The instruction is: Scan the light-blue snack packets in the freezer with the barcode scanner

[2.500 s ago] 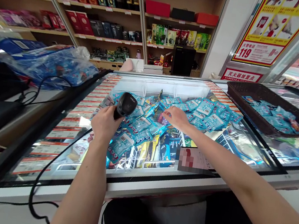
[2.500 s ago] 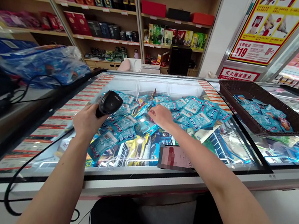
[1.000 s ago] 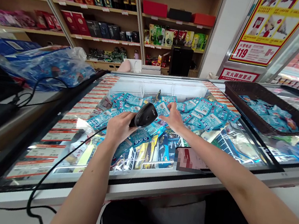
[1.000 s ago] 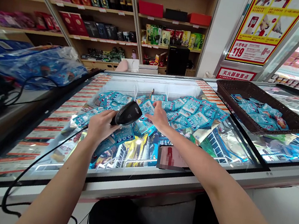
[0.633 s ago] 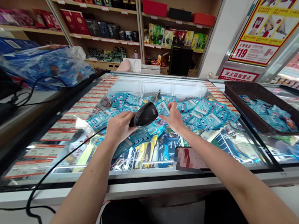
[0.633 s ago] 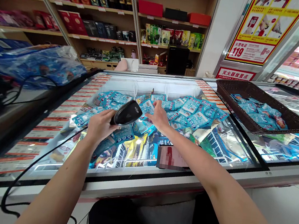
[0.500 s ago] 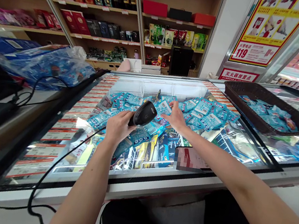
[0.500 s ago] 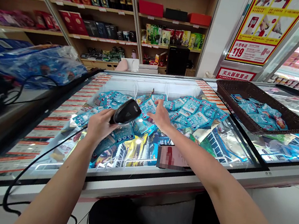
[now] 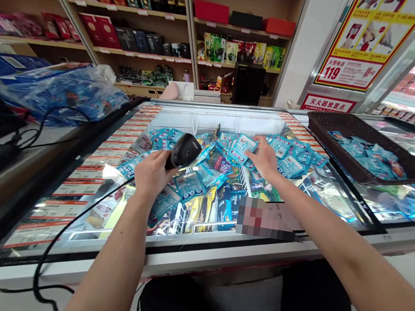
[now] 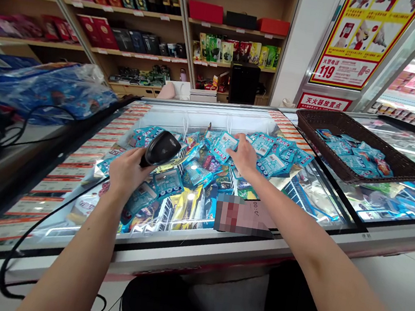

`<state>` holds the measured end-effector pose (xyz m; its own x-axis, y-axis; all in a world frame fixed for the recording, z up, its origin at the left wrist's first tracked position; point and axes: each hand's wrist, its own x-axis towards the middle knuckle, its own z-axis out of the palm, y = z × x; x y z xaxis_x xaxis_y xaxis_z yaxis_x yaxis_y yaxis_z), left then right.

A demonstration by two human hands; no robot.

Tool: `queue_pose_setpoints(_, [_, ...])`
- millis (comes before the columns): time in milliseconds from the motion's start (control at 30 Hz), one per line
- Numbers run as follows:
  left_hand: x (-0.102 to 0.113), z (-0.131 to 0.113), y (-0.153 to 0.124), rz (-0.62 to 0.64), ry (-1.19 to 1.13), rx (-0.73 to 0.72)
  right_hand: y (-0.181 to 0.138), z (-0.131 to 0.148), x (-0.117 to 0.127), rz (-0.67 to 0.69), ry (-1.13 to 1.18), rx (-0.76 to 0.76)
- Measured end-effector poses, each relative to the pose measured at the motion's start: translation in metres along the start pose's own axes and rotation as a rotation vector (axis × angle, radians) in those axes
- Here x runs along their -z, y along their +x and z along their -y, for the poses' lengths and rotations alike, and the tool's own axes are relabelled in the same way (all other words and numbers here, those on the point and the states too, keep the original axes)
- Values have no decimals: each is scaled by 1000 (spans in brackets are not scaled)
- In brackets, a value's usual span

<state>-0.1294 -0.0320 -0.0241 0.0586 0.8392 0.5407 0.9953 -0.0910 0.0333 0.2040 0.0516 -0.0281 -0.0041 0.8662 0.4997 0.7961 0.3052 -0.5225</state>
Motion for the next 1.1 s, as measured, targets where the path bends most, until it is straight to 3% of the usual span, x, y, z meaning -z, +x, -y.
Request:
queue_pose_setpoints(233, [-3,4,0,-20,2,94,8,-21,15,-54,-187,-121])
queue_pose_setpoints(400, [-5,5,1,-30,4,83,0,-3,18,-132,-349,-4])
queue_pose_setpoints(467, [-4,5,1,-30,-1,93,-5,14,13,-40,-310,130])
queue_pose_setpoints(600, [-3,6,1,-45,-8,139,-16,49,-7,332,-167,395])
queue_pose_setpoints(767, [-2,6,1,-60,-8,150,-25,82,-32,616,40,546])
queue_pose_setpoints(933, [0,5,1,-60,-8,163,-27,97,-44,714,65,724])
queue_pose_setpoints(1100, [2,3,1,-45,-35,158,-20,91,-42,767,72,668])
